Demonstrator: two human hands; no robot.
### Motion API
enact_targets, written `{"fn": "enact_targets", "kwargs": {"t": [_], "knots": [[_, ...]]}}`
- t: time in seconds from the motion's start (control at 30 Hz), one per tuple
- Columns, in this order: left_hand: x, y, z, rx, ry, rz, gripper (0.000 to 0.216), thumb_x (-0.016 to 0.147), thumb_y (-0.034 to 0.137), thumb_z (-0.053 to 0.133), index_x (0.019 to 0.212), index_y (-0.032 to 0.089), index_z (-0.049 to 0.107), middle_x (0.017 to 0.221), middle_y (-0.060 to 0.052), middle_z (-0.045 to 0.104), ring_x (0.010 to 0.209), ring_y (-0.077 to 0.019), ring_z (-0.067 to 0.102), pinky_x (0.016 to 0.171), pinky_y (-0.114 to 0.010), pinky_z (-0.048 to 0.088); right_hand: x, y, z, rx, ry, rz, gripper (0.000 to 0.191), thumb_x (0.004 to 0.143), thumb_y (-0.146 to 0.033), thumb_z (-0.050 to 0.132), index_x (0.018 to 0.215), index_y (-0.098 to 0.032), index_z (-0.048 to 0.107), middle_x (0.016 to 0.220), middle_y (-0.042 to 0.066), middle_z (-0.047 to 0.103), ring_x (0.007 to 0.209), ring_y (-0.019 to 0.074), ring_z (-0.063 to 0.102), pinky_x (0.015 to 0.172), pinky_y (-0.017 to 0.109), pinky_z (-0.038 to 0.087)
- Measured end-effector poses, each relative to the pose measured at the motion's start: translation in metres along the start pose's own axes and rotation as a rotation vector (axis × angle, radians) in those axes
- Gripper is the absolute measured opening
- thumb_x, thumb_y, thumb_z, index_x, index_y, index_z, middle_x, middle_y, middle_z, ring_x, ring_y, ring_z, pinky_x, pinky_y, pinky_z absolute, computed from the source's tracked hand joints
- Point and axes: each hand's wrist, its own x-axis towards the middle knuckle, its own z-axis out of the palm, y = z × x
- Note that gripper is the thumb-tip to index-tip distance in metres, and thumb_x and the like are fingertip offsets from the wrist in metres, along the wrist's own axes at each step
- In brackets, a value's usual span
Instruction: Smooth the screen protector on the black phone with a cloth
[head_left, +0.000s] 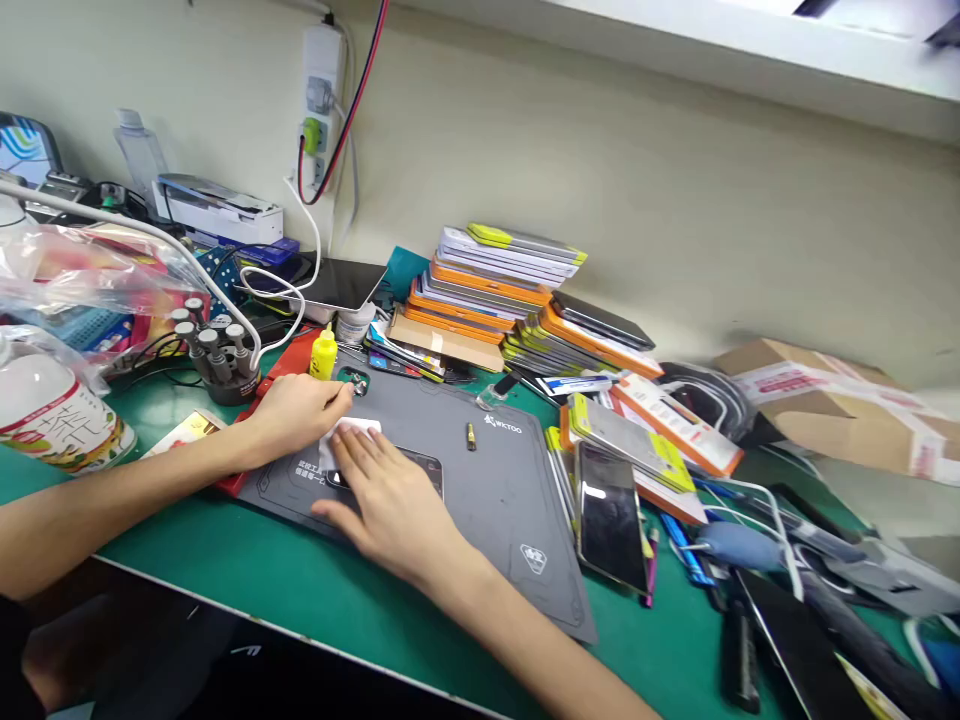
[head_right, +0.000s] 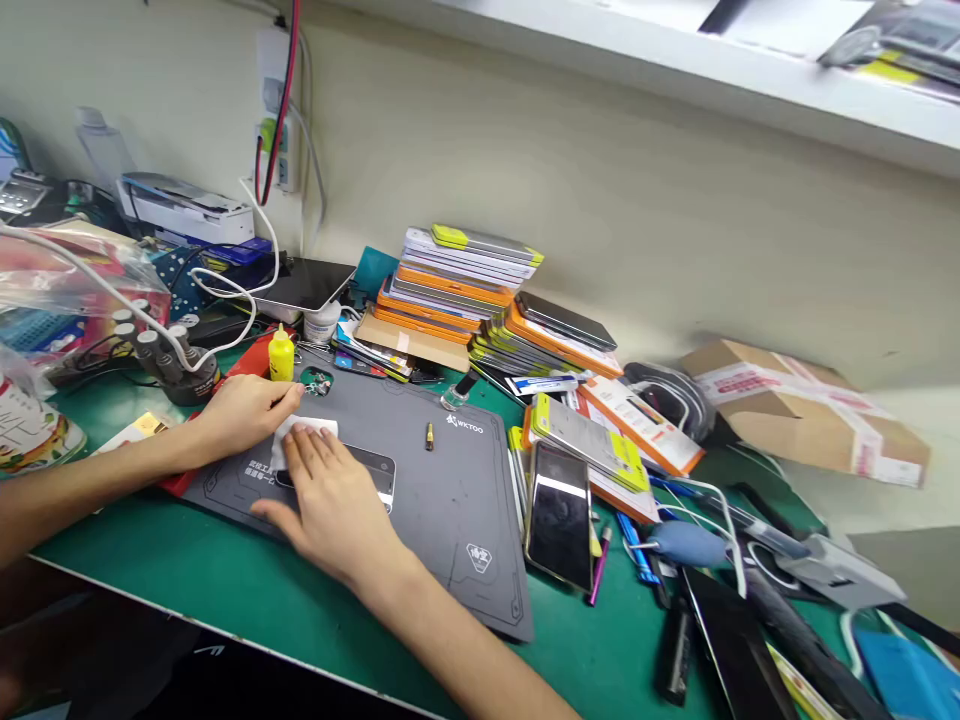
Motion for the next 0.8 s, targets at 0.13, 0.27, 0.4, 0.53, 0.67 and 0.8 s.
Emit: {"fn": "enact_targets", "kwargs": {"t": [0.13, 0.27, 0.4, 0.53, 0.67, 0.8], "knots": [[0.002, -0.003, 0.002, 0.011, -0.002, 0.002, 0.062, 0.109, 0.047, 0.031, 0.079, 0.020, 0.078, 0.086, -0.013, 0.084, 0.079, -0.0286, 0.076, 0.066, -0.035, 0.037, -0.020, -0.008, -0.001, 0.030, 0.022, -0.055, 0.086, 0.108, -0.068, 0.050, 0.157, 0.003, 0.053, 0.165, 0.024, 0.049, 0.156, 0.0366, 0.049, 0.132, 0.050, 0.040], [0.002, -0.003, 0.003, 0.021, 0.004, -0.008, 0.064, 0.108, 0.050, 0.029, 0.081, 0.020, 0.080, 0.086, -0.014, 0.083, 0.077, -0.0290, 0.075, 0.065, -0.035, 0.036, -0.026, 0.012, -0.010, 0.043, -0.029, 0.021, 0.071, 0.114, -0.056, 0.045, 0.158, -0.001, 0.054, 0.165, 0.021, 0.050, 0.155, 0.0345, 0.051, 0.132, 0.052, 0.041], [0.002, -0.001, 0.002, 0.036, 0.009, -0.010, 0.064, 0.108, 0.050, 0.029, 0.081, 0.020, 0.080, 0.085, -0.014, 0.083, 0.076, -0.0286, 0.075, 0.065, -0.035, 0.038, -0.033, 0.019, -0.015, 0.075, -0.017, -0.038, 0.078, 0.109, -0.063, 0.051, 0.156, -0.001, 0.056, 0.164, 0.022, 0.051, 0.154, 0.0358, 0.051, 0.130, 0.051, 0.044], [0.001, -0.001, 0.004, 0.054, 0.006, 0.002, 0.063, 0.108, 0.050, 0.030, 0.083, 0.020, 0.080, 0.087, -0.013, 0.084, 0.076, -0.0283, 0.076, 0.065, -0.035, 0.038, -0.039, 0.021, -0.013, 0.061, 0.013, -0.079, 0.071, 0.113, -0.060, 0.045, 0.154, -0.004, 0.059, 0.163, 0.018, 0.055, 0.151, 0.0336, 0.056, 0.128, 0.050, 0.047], [0.002, -0.003, 0.007, 0.070, 0.011, 0.016, 0.064, 0.108, 0.050, 0.029, 0.084, 0.020, 0.080, 0.089, -0.013, 0.084, 0.080, -0.0291, 0.077, 0.066, -0.035, 0.038, -0.034, 0.033, -0.014, -0.023, 0.027, 0.017, 0.062, 0.116, -0.049, 0.042, 0.153, -0.002, 0.060, 0.159, 0.019, 0.058, 0.149, 0.0328, 0.059, 0.128, 0.051, 0.047], [0.002, -0.004, 0.007, 0.088, 0.034, 0.029, 0.063, 0.108, 0.048, 0.030, 0.085, 0.019, 0.081, 0.088, -0.014, 0.084, 0.079, -0.0292, 0.077, 0.066, -0.035, 0.039, -0.043, 0.026, -0.016, -0.051, 0.085, -0.028, 0.073, 0.113, -0.060, 0.043, 0.148, 0.001, 0.064, 0.155, 0.023, 0.061, 0.145, 0.0367, 0.062, 0.124, 0.051, 0.052]]}}
